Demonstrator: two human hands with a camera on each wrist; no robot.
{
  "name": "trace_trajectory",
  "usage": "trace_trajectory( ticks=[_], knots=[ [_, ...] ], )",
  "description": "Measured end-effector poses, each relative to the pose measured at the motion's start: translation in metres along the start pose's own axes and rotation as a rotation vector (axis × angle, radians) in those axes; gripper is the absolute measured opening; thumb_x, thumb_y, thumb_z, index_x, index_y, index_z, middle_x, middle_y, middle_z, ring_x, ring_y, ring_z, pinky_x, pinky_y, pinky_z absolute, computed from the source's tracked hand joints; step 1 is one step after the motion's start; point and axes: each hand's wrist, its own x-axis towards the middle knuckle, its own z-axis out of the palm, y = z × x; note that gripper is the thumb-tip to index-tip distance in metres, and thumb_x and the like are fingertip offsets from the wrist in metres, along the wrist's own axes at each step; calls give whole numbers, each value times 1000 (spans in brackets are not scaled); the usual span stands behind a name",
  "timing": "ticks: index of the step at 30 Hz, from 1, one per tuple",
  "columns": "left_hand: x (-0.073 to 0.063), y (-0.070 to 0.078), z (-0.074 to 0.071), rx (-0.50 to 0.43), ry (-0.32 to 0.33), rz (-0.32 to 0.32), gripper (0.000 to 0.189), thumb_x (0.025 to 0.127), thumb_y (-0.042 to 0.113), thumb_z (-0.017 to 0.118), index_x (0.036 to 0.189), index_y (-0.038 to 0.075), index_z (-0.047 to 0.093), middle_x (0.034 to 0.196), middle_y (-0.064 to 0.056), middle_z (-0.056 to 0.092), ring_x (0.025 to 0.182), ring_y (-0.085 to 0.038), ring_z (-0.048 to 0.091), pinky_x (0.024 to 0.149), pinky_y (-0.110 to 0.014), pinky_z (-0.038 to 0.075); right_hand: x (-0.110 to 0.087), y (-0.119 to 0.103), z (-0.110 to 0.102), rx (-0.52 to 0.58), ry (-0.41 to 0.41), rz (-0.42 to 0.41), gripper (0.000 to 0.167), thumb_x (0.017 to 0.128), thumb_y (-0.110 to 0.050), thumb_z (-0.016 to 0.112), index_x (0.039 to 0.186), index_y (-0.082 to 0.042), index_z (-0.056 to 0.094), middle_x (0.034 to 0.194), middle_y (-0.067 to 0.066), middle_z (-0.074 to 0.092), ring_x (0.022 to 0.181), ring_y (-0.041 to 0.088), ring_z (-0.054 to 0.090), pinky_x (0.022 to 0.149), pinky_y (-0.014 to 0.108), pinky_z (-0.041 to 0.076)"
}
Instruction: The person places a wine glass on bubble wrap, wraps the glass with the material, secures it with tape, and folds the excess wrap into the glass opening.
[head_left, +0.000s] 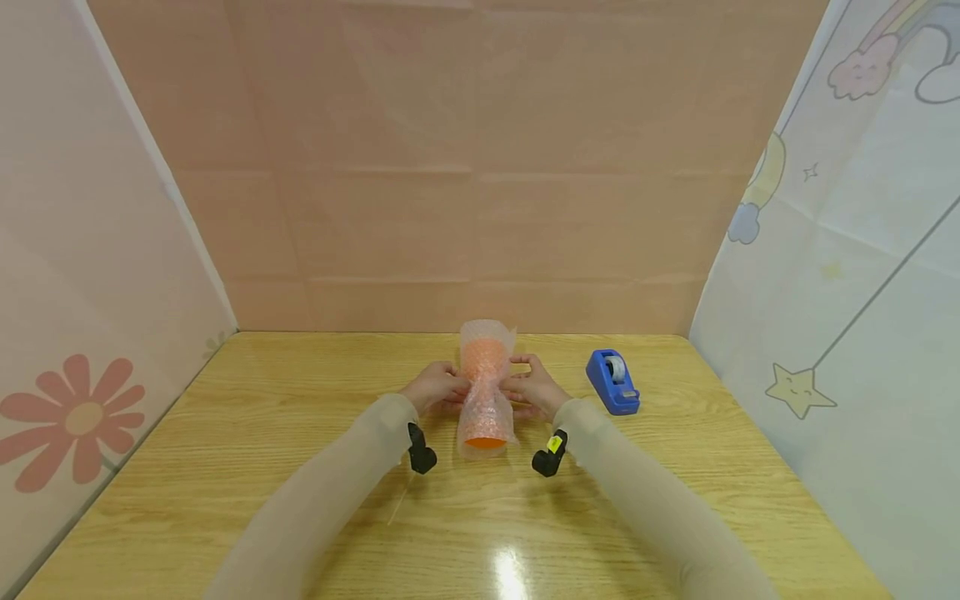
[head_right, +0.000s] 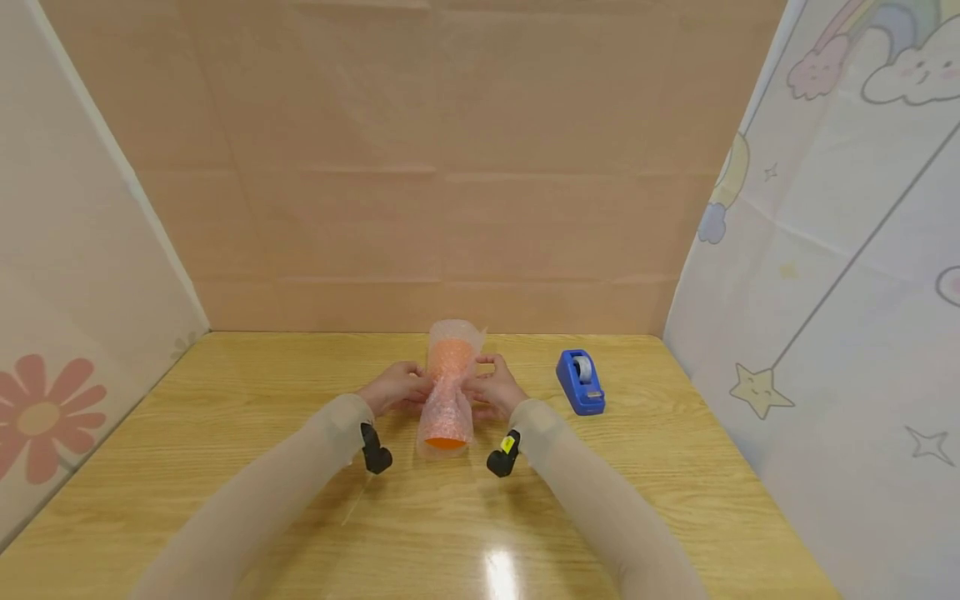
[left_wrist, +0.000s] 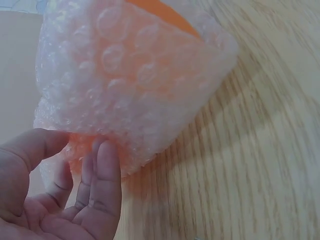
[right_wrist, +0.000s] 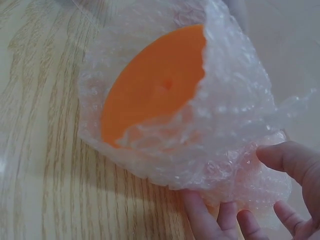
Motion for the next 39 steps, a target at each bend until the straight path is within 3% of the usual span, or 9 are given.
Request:
trace_trajectory(
  ticks=[2,12,18,21,28,39],
  knots=[
    [-1,1,1,0,-5,2,13,93,8,59,90,7,47,89,-9,57,72,-16,59,76,-35,57,-6,-5,1,3,-12,5,66,93,-6,61,146,-13,22,126,18,41,91,23,52,76,40,51],
    [1,3,0,4,-6,-13,12,94,11,56,101,4,50,92,-9,58,75,-18,60,82,-39,56,20,14,-5,11,7,10,66,93,-11,63,146,-19,24,126,15,40,91,22,53,72,37,52],
    [0,4,1,12,11,-28,38,97,33,56,118,1,52,100,-12,62,78,-19,63,78,-36,57,22,15,-5,1,20,5,63,93,-11,63,143,-21,26,127,15,41,91,21,54,70,35,53],
    [0,4,0,13,10,-22,42,94,37,61,115,2,52,97,-11,61,76,-19,63,78,-36,57,22,15,-4,1,22,11,63,93,-11,63,143,-21,27,128,15,41,92,21,55,71,36,53],
    [-3,3,1,1,-11,1,31,89,29,70,94,7,48,84,-6,54,70,-16,59,74,-35,57,21,14,-4,6,21,5,64,93,-11,63,144,-20,26,130,17,40,92,22,55,71,37,53],
    [-5,3,0,9,-10,-4,32,88,27,72,93,7,48,86,-7,55,72,-18,60,70,-32,57,19,13,-1,1,38,-8,64,92,-10,65,142,-19,27,122,13,42,89,20,54,74,37,51]
  ],
)
